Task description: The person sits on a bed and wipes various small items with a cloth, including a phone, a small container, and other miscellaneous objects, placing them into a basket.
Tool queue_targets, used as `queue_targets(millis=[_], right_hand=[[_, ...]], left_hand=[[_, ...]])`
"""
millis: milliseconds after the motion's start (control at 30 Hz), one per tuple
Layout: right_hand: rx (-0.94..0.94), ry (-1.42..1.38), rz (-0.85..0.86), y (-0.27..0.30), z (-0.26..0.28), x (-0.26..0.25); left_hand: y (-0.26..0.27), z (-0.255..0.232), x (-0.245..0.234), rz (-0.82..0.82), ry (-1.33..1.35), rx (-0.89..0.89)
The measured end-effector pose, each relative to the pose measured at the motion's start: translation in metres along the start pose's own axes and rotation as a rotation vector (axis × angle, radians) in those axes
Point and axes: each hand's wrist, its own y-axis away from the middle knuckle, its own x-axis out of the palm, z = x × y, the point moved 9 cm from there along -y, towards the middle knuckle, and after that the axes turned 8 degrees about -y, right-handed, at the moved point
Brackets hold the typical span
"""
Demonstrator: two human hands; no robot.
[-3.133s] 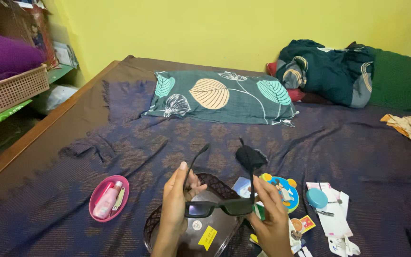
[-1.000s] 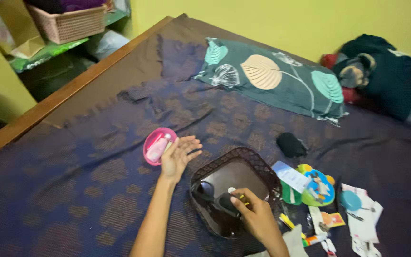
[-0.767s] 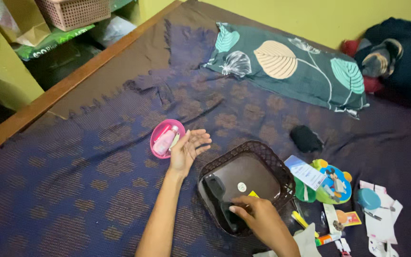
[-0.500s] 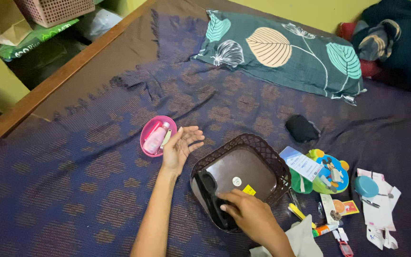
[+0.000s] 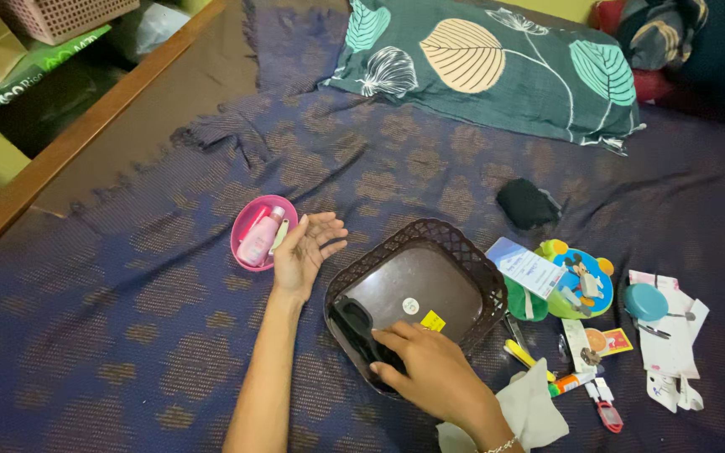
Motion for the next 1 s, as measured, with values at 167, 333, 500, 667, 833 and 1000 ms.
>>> queue_targets(millis=[167,333,500,667,833,1000], right_hand=[[-0.125,-0.003,-0.108,0.008,0.009,-0.013],[-0.352,0.038,-0.315,0.03,0.017,-0.046],[-0.169,-0.012,-0.432,0.059,-0.025,-0.103],[0.236,0.053,-0.66,0.111,-0.102,-0.168],[0.455,0.125,-0.78,0.145,-0.16,-0.191],[0.514,0.028,-0.729,0.127,-0.198,-0.175]], left_hand=[[-0.001,0.003,-0.006,-0.051,-0.023,-0.029],[-0.001,0.007,-0.012,-0.017,0.027,-0.011],[-0.001,0.008,-0.016,-0.003,0.037,-0.002],[-0.002,0.011,-0.017,-0.004,0.023,0.002],[-0.001,0.016,-0.018,-0.011,-0.006,0.0],[0.001,0.015,-0.02,-0.032,-0.034,0.005]])
